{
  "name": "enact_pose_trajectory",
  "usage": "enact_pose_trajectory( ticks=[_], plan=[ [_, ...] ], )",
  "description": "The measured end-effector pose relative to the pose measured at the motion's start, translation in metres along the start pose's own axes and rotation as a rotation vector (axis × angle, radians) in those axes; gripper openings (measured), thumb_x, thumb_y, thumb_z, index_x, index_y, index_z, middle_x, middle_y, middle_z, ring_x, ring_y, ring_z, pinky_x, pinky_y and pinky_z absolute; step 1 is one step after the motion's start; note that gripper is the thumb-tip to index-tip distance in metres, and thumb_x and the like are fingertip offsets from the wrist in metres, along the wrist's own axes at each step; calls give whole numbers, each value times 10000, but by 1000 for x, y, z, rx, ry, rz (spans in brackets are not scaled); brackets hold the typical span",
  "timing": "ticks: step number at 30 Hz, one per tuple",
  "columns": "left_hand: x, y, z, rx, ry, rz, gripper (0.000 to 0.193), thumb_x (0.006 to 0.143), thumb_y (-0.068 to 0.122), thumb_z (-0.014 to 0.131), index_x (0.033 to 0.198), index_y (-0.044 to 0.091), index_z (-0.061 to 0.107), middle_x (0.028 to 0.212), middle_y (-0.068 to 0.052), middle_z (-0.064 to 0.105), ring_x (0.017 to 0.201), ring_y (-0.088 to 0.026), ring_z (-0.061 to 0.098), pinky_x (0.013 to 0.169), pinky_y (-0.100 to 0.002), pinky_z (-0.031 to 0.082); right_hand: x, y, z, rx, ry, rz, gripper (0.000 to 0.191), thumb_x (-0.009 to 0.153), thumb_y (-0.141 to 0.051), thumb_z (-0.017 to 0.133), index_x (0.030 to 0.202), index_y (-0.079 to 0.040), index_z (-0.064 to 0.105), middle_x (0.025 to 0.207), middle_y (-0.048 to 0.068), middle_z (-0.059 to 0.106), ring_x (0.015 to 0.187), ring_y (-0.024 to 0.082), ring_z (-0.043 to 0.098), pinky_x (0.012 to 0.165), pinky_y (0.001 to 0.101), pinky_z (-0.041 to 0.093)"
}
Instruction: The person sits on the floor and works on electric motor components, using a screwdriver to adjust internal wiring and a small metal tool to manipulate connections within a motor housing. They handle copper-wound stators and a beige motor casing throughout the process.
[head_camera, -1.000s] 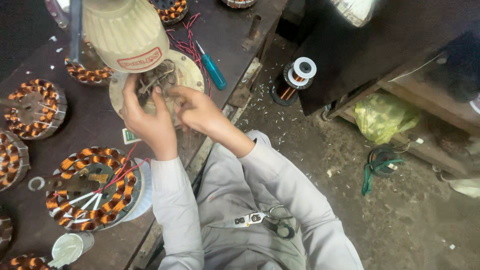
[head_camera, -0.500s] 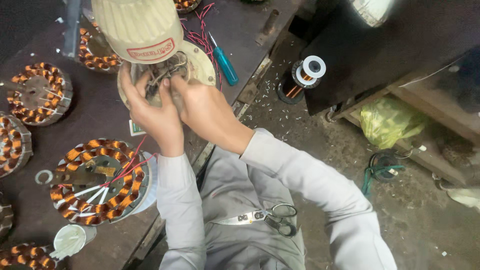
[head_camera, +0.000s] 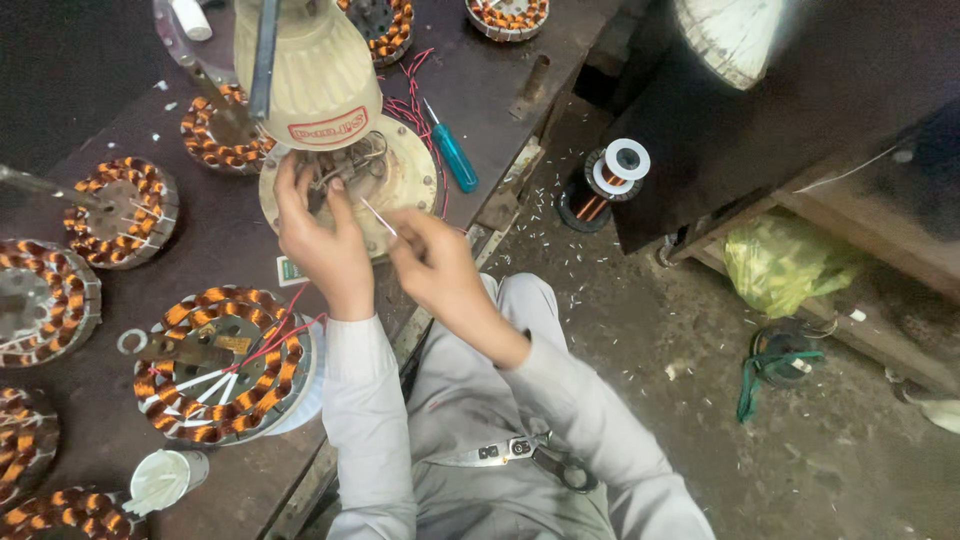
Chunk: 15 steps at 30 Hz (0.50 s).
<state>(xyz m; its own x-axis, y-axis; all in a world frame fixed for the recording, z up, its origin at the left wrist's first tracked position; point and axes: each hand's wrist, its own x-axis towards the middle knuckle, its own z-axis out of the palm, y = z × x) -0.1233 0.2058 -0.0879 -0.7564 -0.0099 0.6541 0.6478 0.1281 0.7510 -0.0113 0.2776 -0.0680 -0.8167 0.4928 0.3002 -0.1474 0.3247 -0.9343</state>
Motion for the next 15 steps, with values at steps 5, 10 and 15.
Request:
enact_pose_trajectory(
  ticks=[5, 10, 15],
  plan=[
    [6, -4, 5, 3, 69, -47, 382, 953, -65, 693, 1320, -43, 587, 1254, -214, 719, 1159, -305, 751, 988, -385, 573, -72, 45, -49, 918, 85, 619, 161, 1016, -137, 544, 1159, -75, 587, 869, 43, 590, 736, 139, 519, 604, 290, 424],
    [8, -3, 6, -40, 91, -95, 297, 932, -72, 725, 1197, -45, 594, 1166, -168, 719, 1065, -229, 774, 784, -331, 585, -115, 99, -90, 1169, 295, 860, 376, 1040, -240, 490, 1312, 4, 581, 865, 98, 591, 704, 167, 507, 568, 279, 421],
    [7, 2, 7, -75, 111, -84, 240, 988, -66, 737, 1174, -38, 588, 1125, -126, 716, 1010, -171, 761, 780, -293, 602, -161, 101, -82, 1153, 298, 1081, 383, 1007, -99, 442, 1380, -19, 481, 947, 106, 603, 739, 174, 539, 576, 260, 431]
  ],
)
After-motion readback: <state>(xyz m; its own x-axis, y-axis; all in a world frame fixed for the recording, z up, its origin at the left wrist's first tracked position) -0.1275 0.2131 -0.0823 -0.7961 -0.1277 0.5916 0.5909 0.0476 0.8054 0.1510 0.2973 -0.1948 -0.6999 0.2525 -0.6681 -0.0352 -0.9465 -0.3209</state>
